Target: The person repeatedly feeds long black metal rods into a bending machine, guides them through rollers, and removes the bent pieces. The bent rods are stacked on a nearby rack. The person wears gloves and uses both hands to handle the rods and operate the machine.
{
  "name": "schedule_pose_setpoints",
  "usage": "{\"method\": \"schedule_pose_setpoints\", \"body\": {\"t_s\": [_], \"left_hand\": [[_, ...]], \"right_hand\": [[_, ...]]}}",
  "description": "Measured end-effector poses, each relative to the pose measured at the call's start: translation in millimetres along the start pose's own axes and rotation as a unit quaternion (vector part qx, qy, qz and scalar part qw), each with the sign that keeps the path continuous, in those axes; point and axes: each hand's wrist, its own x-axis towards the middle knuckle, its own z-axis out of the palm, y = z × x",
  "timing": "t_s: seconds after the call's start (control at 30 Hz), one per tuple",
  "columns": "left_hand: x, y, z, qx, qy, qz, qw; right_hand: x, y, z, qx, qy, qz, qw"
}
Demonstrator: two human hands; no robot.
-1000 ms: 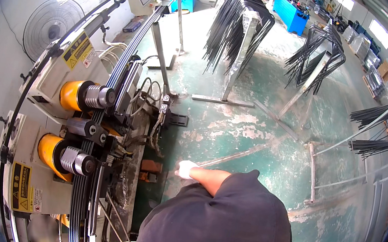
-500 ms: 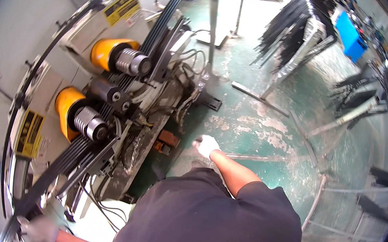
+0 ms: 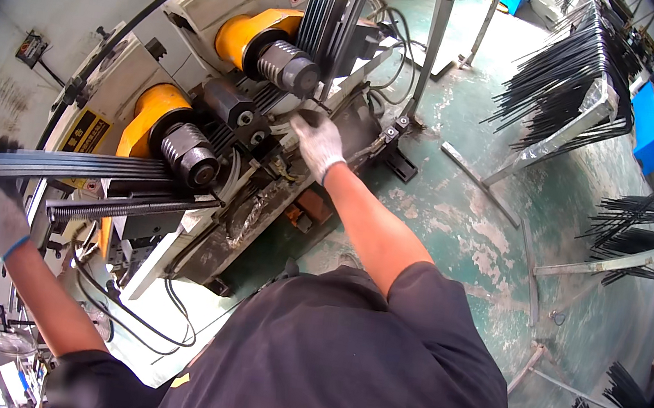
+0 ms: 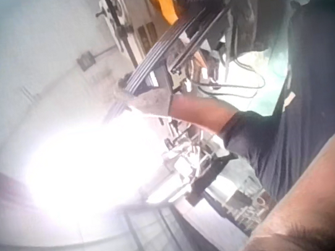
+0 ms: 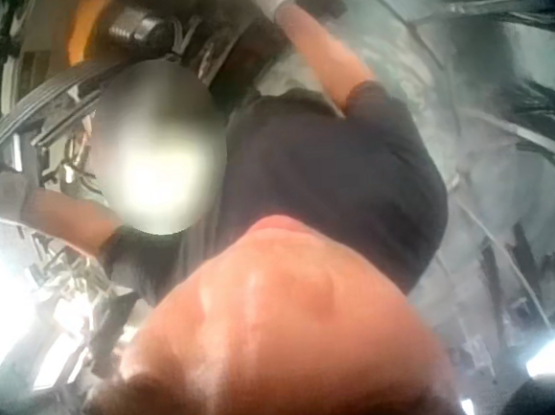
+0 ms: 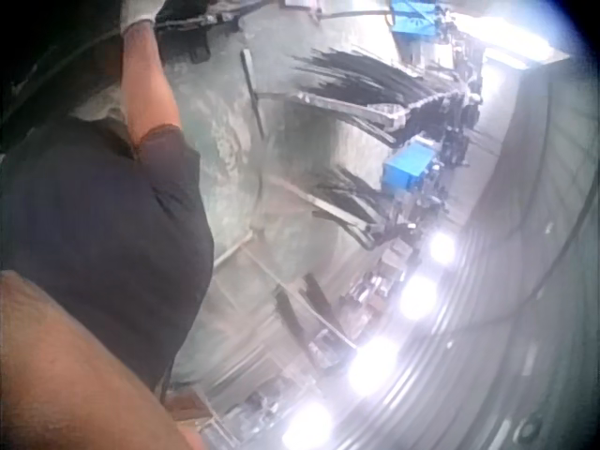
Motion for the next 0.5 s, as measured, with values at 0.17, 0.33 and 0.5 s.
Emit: {"method": "schedule_pose_setpoints", "body": {"t_s": [0.17, 0.33, 0.5], "left_hand": [[32.3, -4.1, 54.6, 0.157, -0.155, 0.111, 0.969], [63.1, -26.6, 95.8, 0.349, -0.213, 0.277, 0.870], [55.2, -7.7, 139.0, 0.147, -0.078, 0.034, 0.985]], "right_hand": [[50.7, 14.2, 37.0, 0.002, 0.055, 0.041, 0.998], [32.6, -35.9, 62.7, 0.055, 0.026, 0.054, 0.997], [47.8, -17.0, 78.9, 0.141, -0.043, -0.027, 0.989]]}}
